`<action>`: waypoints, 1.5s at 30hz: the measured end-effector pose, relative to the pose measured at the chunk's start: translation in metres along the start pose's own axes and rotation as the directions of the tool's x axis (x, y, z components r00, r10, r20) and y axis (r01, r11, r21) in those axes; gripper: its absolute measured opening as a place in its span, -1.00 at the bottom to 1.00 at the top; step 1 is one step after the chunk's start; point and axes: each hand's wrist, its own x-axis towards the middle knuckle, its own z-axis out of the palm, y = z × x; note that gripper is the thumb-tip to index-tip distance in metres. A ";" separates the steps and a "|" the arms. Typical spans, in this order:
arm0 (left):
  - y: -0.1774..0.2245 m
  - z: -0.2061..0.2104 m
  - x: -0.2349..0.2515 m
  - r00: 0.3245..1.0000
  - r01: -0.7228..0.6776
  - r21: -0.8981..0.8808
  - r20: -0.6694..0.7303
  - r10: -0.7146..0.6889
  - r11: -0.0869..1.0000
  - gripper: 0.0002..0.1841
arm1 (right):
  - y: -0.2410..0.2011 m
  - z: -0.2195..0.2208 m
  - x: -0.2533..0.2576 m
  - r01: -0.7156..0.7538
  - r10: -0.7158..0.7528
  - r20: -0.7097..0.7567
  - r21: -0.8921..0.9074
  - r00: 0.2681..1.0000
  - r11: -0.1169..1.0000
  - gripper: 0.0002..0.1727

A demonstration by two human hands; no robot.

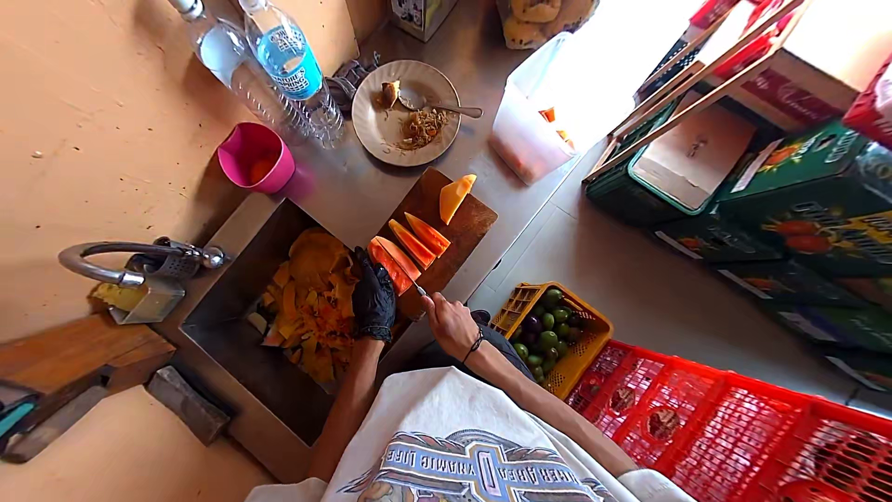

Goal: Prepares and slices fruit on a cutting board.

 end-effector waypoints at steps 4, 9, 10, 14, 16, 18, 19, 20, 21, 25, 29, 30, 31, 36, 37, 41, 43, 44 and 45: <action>0.002 0.000 -0.012 0.999 -0.049 -0.033 0.020 0.049 0.998 -0.30 | -0.004 0.003 0.004 0.002 -0.001 0.004 -0.021 1.000 1.000 -0.35; 0.002 0.009 -0.012 1.000 0.003 0.011 0.027 -0.004 1.000 -0.34 | -0.008 0.008 0.008 -0.002 0.002 0.003 -0.037 1.000 0.999 -0.35; -0.001 0.014 -0.012 1.000 -0.001 0.021 -0.011 0.001 1.000 -0.36 | -0.009 0.009 0.008 -0.007 0.008 0.006 -0.044 1.000 0.999 -0.35; -0.005 0.008 -0.006 0.985 0.028 -0.031 0.171 -0.022 0.999 -0.30 | -0.011 0.011 0.010 -0.049 0.050 0.012 -0.085 0.999 0.995 -0.36; -0.025 0.039 0.000 0.998 -0.070 -0.047 0.005 0.070 0.996 -0.31 | -0.012 0.012 0.012 -0.069 0.071 0.013 -0.118 0.997 0.991 -0.35; -0.024 0.035 -0.005 0.997 -0.064 -0.047 0.038 0.066 0.997 -0.35 | -0.016 0.011 0.014 -0.104 0.107 0.014 -0.140 0.994 0.985 -0.35; -0.015 0.020 -0.013 0.989 -0.015 -0.047 0.144 0.021 0.999 -0.39 | -0.018 0.011 0.015 -0.122 0.124 0.008 -0.146 0.992 0.982 -0.35; 0.002 -0.005 -0.021 0.941 0.117 -0.057 0.326 -0.092 0.992 -0.46 | -0.021 0.011 0.016 -0.140 0.141 0.000 -0.147 0.990 0.979 -0.35; 0.015 -0.021 -0.026 0.889 0.216 -0.034 0.421 -0.182 0.976 -0.54 | -0.022 0.011 0.018 -0.157 0.158 -0.010 -0.147 0.987 0.977 -0.34; -0.010 0.025 -0.027 0.986 -0.124 0.017 -0.109 0.125 0.992 -0.42 | -0.025 0.008 0.023 -0.173 0.178 0.021 -0.148 0.984 0.974 -0.31; -0.009 0.014 -0.012 0.994 -0.111 -0.054 0.007 0.111 0.992 -0.33 | -0.014 0.008 0.027 -0.103 0.108 0.053 -0.093 0.993 0.990 -0.32; -0.004 0.010 -0.013 0.996 -0.080 -0.088 0.034 0.083 0.993 -0.31 | -0.010 0.009 0.024 -0.094 0.098 0.047 -0.087 0.994 0.992 -0.33; 0.002 0.005 -0.013 0.996 -0.050 -0.094 0.065 0.056 0.994 -0.30 | -0.008 0.008 0.019 -0.096 0.101 0.047 -0.088 0.994 0.991 -0.32; 0.013 -0.001 -0.014 0.997 0.026 -0.093 0.080 -0.019 0.995 -0.27 | 0.015 0.012 0.000 -0.155 0.166 0.076 -0.133 0.983 0.979 -0.30; 0.013 -0.002 -0.015 0.997 0.026 -0.086 0.078 -0.020 0.996 -0.26 | 0.020 0.013 0.001 -0.149 0.159 0.082 -0.118 0.984 0.982 -0.30; 0.011 -0.002 -0.013 0.999 -0.007 -0.064 0.053 0.010 0.998 -0.25 | 0.029 0.018 0.007 -0.108 0.111 0.093 -0.037 0.989 0.994 -0.29; 0.005 0.001 -0.011 0.998 -0.045 -0.090 0.035 0.048 0.995 -0.26 | 0.035 0.014 0.011 -0.055 0.050 0.109 0.038 0.993 0.998 -0.28; -0.002 0.003 -0.011 0.997 -0.061 -0.107 0.038 0.066 0.992 -0.26 | 0.040 0.017 0.013 -0.020 0.013 0.111 0.069 0.994 0.997 -0.28; -0.007 0.005 -0.009 0.996 -0.071 -0.126 0.039 0.076 0.989 -0.26 | 0.045 0.018 0.014 0.012 -0.023 0.113 0.096 0.993 0.995 -0.28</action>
